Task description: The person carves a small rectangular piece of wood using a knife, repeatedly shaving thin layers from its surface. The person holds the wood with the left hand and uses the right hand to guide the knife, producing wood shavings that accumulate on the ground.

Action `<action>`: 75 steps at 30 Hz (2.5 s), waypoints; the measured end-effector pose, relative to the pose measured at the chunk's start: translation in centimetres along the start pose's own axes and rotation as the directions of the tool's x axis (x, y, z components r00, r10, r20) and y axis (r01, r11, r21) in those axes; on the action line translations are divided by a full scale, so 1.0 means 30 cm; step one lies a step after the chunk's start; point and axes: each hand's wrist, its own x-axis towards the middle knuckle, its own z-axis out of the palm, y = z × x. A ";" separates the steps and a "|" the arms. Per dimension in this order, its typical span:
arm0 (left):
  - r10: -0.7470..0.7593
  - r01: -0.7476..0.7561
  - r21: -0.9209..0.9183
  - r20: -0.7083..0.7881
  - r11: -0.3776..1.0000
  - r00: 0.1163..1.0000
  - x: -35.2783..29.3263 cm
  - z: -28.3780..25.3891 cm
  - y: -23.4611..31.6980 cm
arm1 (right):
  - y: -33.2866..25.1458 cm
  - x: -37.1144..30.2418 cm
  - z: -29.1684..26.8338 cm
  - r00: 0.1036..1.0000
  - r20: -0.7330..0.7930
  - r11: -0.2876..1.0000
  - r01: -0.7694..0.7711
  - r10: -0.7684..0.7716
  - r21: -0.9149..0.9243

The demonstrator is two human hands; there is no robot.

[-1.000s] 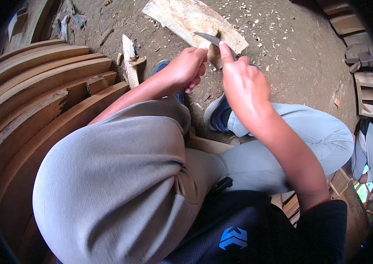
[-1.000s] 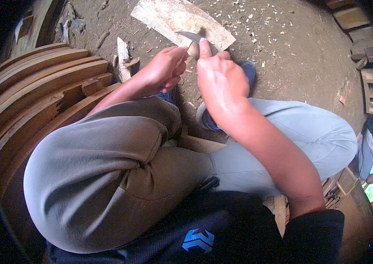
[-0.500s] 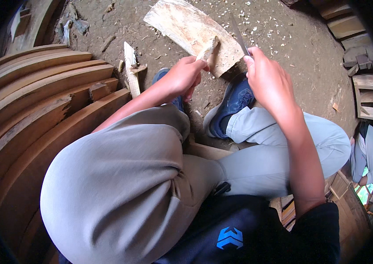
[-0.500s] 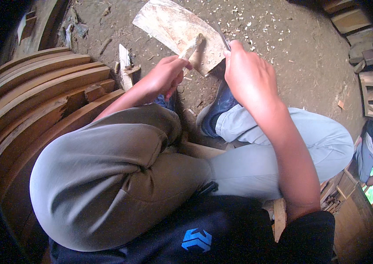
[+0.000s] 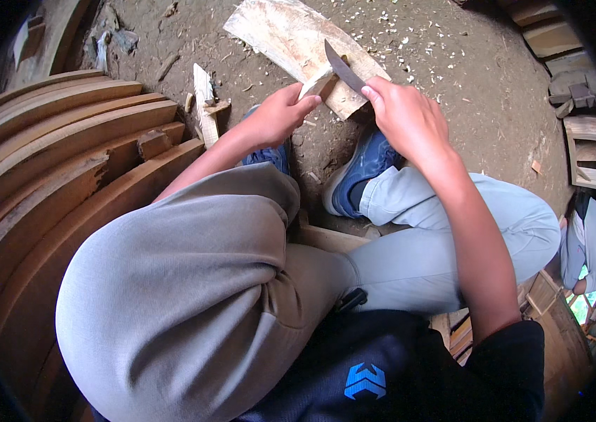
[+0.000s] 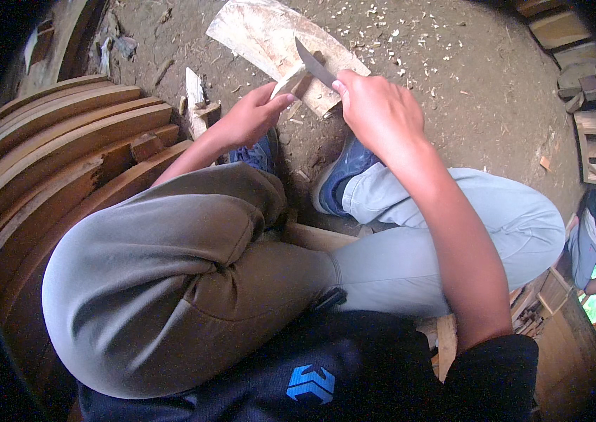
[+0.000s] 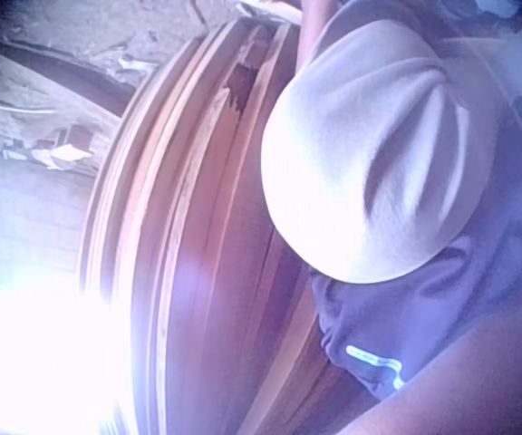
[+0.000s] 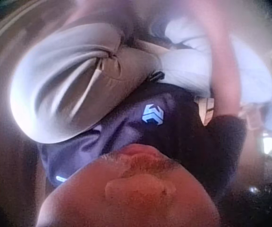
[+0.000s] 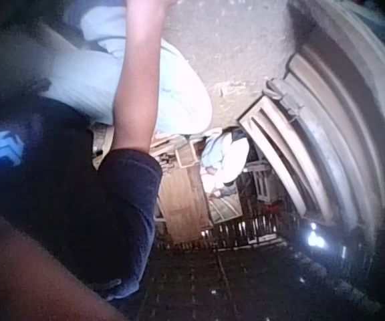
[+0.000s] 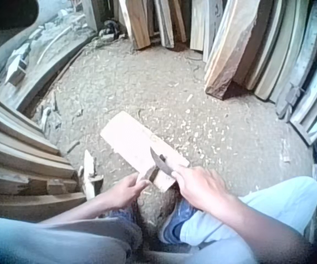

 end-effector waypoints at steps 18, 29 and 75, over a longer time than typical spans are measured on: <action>0.007 -0.007 -0.060 -0.001 0.998 1.000 0.018 0.007 -0.017 | -0.026 0.109 -0.078 0.985 0.089 0.976 0.160 -0.148 -0.147; -0.060 0.077 -0.155 0.109 0.985 0.992 -0.015 -0.022 0.028 | -0.010 0.139 -0.037 0.988 0.148 0.999 0.032 -0.036 0.028; -0.053 0.068 -0.161 0.096 0.985 0.994 -0.040 -0.009 0.066 | 0.006 0.018 -0.042 0.979 0.145 0.982 0.123 -0.144 0.147</action>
